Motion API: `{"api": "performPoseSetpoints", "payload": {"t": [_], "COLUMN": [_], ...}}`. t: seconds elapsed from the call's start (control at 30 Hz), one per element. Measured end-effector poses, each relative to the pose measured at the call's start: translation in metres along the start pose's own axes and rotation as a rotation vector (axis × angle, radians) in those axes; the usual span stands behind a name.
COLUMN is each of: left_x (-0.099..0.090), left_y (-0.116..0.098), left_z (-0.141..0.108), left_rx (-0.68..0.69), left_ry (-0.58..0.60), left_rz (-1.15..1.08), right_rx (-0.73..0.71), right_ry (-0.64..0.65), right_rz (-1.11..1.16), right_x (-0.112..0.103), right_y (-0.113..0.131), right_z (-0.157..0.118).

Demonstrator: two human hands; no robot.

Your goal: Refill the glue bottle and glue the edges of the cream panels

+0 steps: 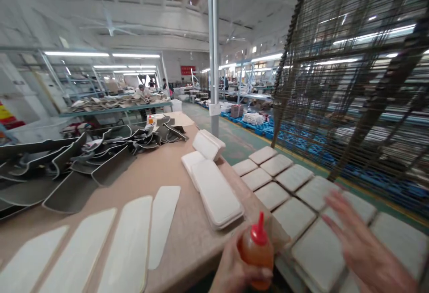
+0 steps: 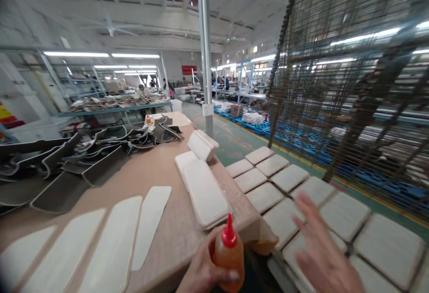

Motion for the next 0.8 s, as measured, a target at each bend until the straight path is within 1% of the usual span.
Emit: {"api": "performPoseSetpoints", "payload": {"t": [0.03, 0.07, 0.1, 0.17, 0.23, 0.3, 0.33, 0.4, 0.47, 0.53, 0.67, 0.8], "left_x": [0.007, 0.017, 0.026, 0.046, 0.062, 0.073, 0.077, 0.083, 0.088, 0.092, 0.096, 0.091], "left_y": [-0.007, -0.012, -0.017, -0.022, -0.023, -0.021, -0.020, -0.016, -0.013, -0.008, 0.001, 0.007], "left_z": [0.000, 0.001, 0.002, 0.008, 0.017, 0.027, 0.032, 0.039, 0.046, 0.052, 0.067, 0.085], "left_rx": [-0.016, -0.035, -0.051, -0.063, -0.065, -0.069, -0.073, -0.071, -0.055, -0.017, 0.064, 0.116], "left_ry": [0.042, 0.098, 0.157, 0.252, 0.295, 0.297, 0.293, 0.277, 0.256, 0.202, 0.077, -0.067], "left_rz": [-0.006, -0.005, 0.004, 0.050, 0.104, 0.162, 0.180, 0.190, 0.174, 0.158, 0.130, 0.152], "right_rx": [0.028, 0.035, 0.053, 0.078, 0.116, 0.146, 0.141, 0.077, -0.014, -0.064, -0.072, -0.040], "right_ry": [0.130, 0.303, 0.455, 0.674, 0.808, 0.908, 0.956, 1.042, 1.069, 1.018, 0.865, 0.749], "right_rz": [0.070, 0.161, 0.206, 0.232, 0.247, 0.289, 0.305, 0.296, 0.243, 0.200, 0.195, 0.191], "right_x": [0.003, 0.009, 0.015, 0.022, 0.022, 0.015, 0.011, 0.004, 0.000, 0.001, 0.007, 0.018], "right_y": [0.001, 0.002, 0.002, 0.004, 0.007, 0.010, 0.011, 0.009, 0.003, -0.007, -0.033, -0.050], "right_z": [0.014, 0.027, 0.039, 0.060, 0.079, 0.097, 0.104, 0.117, 0.125, 0.129, 0.129, 0.130]}}
Point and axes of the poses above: each hand's wrist, its own z-axis towards the middle knuckle, its own x-axis out of the palm, y = z × x, the point moved 1 cm from there along z, towards the middle knuckle, and after that the axes turned 12 degrees about -y, right-handed, at the moved point
